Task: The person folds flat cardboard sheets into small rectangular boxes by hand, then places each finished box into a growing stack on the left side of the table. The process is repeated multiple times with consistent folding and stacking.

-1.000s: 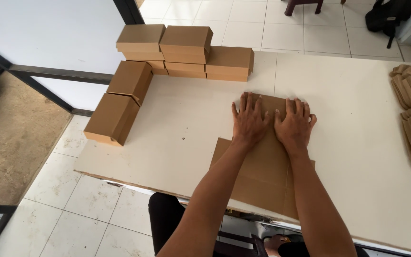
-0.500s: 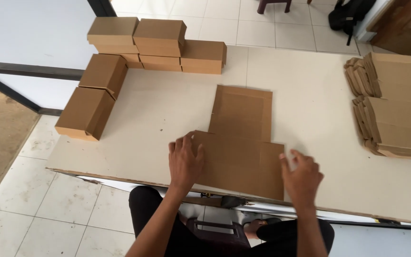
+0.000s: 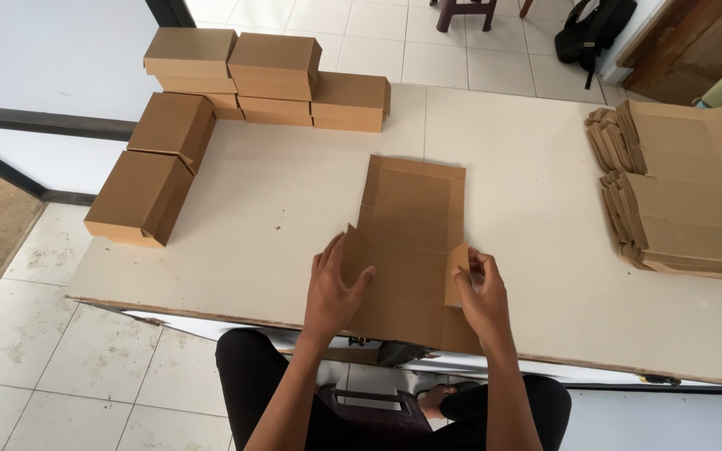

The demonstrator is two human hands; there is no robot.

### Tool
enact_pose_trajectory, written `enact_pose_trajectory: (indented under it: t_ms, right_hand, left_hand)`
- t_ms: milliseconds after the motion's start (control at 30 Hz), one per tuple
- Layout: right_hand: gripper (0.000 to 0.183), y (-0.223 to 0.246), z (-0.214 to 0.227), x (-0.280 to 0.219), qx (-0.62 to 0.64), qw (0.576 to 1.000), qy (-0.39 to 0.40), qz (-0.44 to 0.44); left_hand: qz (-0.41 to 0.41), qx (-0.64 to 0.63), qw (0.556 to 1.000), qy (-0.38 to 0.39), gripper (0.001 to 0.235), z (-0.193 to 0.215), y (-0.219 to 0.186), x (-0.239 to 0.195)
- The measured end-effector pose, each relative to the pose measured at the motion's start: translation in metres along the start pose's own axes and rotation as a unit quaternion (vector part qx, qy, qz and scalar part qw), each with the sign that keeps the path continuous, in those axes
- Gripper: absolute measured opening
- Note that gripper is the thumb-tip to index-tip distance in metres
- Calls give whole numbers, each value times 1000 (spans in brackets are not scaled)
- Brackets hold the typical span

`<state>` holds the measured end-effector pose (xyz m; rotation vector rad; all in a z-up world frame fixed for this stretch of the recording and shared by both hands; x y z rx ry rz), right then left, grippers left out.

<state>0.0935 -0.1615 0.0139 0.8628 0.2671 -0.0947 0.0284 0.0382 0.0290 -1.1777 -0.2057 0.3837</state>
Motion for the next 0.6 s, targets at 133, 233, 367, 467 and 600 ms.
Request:
enact_pose_trajectory:
  t_ms: [133, 233, 367, 467, 600]
  right_hand:
    - [38, 26, 4, -14, 17, 999, 25, 12]
    - [40, 27, 2, -15, 24, 999, 44, 17]
    - [41, 18, -6, -11, 78, 996, 43, 17]
    - [42, 17, -7, -10, 107, 993, 43, 13]
    - [51, 25, -5, -17, 91, 995, 50, 5]
  left_hand:
    - [11, -14, 999, 45, 53, -4, 0, 7]
    - [29, 5, 996, 87, 55, -7, 0, 10]
    - [71, -45, 994, 71, 54, 0, -14, 5]
    - [85, -50, 993, 62, 53, -6, -8, 10]
    - [69, 35, 994, 83, 55, -14, -2, 16]
Point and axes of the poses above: each hand's wrist, its own x-axis towards the middle knuckle, its own z-axis out of the back of the hand, y = z × x, the point moved 6 cm from there along x, towards the middle knuckle, and after that the axes turned 11 degrees about -x, right-handed, at the moved point
